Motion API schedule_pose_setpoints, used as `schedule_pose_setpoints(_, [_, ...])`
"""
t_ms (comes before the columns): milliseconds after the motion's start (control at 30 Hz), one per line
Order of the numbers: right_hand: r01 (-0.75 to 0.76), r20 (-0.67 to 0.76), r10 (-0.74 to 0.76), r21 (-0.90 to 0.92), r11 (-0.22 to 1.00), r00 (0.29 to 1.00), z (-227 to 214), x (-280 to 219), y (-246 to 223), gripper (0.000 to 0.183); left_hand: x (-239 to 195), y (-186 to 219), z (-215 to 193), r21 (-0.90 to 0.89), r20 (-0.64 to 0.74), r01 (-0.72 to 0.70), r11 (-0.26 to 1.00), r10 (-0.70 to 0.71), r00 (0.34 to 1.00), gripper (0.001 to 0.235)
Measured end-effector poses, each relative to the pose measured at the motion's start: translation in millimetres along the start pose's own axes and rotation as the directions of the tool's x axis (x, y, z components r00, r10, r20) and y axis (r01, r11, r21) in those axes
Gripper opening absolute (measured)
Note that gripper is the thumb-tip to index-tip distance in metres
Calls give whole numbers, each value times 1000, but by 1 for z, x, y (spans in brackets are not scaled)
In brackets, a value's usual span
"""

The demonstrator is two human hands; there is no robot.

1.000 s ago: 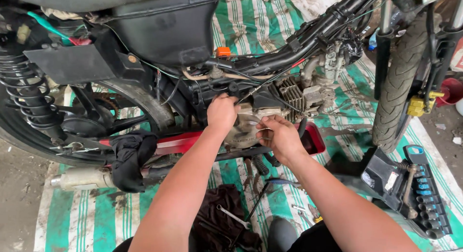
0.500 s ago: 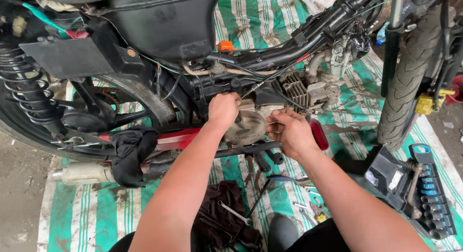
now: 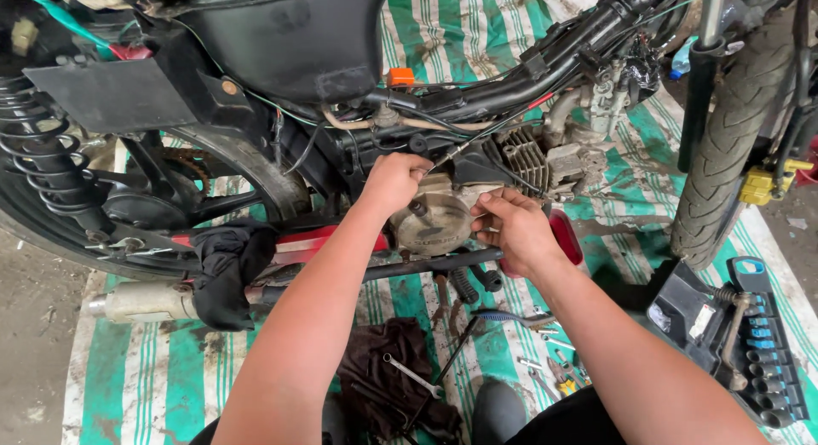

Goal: Repairing a motorcycle engine and checking the handlebars

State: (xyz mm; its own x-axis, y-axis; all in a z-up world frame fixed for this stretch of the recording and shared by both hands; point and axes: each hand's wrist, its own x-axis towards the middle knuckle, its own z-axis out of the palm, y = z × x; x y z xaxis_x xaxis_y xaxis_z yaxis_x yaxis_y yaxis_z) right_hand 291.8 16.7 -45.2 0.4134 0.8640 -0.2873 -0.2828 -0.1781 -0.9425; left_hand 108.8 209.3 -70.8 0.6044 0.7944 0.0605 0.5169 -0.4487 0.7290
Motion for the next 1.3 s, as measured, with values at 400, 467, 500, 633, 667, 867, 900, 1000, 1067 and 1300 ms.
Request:
schedule_pose_setpoints(400, [399,441,73,-862,312,895,-13,10,14,31,-50,-12,-29,297,95,64,953,-96,991,35])
schedule_pose_setpoints(467, [417,446,89,-879,233,891,-13,11,15,37,-91,13,-44,358,163,88,929,-155,974,34])
schedule_pose_setpoints(500, [401,439,112,-879,257,891,-10,10,15,44,-112,29,-50,362,262,75,929,-179,948,34])
schedule_pose_setpoints(633, [441,465,283,-885,145,839,-8,7,18,45,-177,48,-55,360,590,-22,933,-209,780,44])
schedule_pose_setpoints(667, [443,467,285,-884,147,837,-6,-3,12,45,-179,46,-54,362,590,-19,932,-213,779,44])
schedule_pose_setpoints(867, [496,473,361,-868,33,804,1,-33,-20,51,-164,2,-24,444,590,-80,892,-224,776,50])
schedule_pose_setpoints(900, [490,477,341,-870,53,810,-1,-36,-20,50,-162,-4,-18,429,602,-72,900,-226,766,50])
schedule_pose_setpoints(1000, [495,487,323,-867,61,812,-6,-40,-19,48,-154,-24,-4,433,599,-68,899,-230,767,50])
schedule_pose_setpoints(1067, [503,489,325,-863,48,809,-9,-41,-20,46,-150,-29,-1,450,585,-77,890,-229,778,49])
schedule_pose_setpoints(1300, [498,468,359,-867,9,807,-15,-29,-10,47,-147,-30,-10,440,544,6,898,-272,794,46])
